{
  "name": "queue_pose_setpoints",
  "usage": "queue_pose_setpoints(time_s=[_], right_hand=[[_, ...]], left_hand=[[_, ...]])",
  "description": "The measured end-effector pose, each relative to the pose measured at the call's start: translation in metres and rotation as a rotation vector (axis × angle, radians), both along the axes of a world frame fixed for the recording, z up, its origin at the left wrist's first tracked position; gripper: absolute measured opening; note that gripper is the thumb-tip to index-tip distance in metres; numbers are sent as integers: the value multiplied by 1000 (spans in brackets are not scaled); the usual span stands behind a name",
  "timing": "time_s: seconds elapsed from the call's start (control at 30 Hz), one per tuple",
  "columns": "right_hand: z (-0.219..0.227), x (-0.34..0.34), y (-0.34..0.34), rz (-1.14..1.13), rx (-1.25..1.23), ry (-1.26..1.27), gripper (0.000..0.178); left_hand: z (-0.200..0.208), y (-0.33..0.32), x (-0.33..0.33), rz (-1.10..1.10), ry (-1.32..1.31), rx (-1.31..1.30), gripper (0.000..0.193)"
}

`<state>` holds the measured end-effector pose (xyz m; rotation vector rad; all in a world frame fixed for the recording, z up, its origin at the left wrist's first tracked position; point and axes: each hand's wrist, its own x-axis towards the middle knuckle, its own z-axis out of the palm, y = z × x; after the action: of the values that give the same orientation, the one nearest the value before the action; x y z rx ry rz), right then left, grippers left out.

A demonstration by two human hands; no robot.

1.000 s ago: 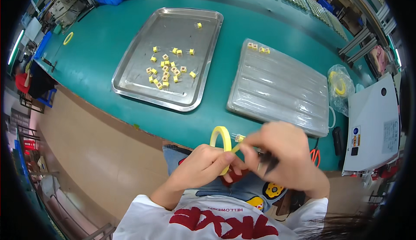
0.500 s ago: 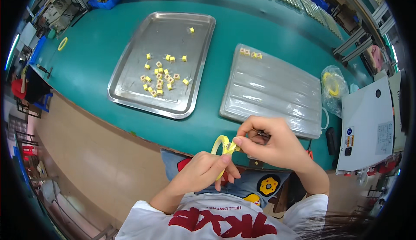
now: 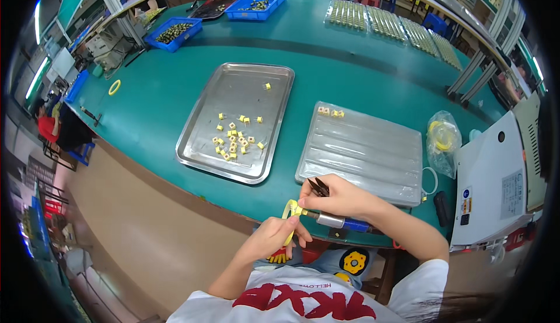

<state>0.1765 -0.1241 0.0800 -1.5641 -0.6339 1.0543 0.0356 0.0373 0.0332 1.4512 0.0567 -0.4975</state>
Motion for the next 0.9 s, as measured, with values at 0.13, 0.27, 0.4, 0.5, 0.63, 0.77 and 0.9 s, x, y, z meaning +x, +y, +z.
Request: queue_pose_setpoints(time_s=[0.13, 0.27, 0.4, 0.5, 0.63, 0.77, 0.9], right_hand=[[-1, 10, 1, 80, -20, 88, 16], [-5, 11, 1, 51, 13, 161, 16], [-9, 10, -4, 31, -122, 9, 17], [7, 8, -12, -15, -189, -155, 14], [39, -6, -14, 18, -115, -356, 24], [40, -18, -13, 46, -180, -511, 27], [41, -13, -8, 44, -225, -414, 23]], left_hand=[[-4, -1, 3, 19, -4, 31, 59], [-11, 0, 7, 3, 49, -49, 55], [-17, 5, 9, -42, 45, -102, 50], [-11, 8, 12, -72, 42, -120, 48], [-11, 9, 12, -77, 66, -162, 46], [-13, 11, 16, -162, 53, -103, 44], [-13, 13, 18, -187, 21, -103, 44]])
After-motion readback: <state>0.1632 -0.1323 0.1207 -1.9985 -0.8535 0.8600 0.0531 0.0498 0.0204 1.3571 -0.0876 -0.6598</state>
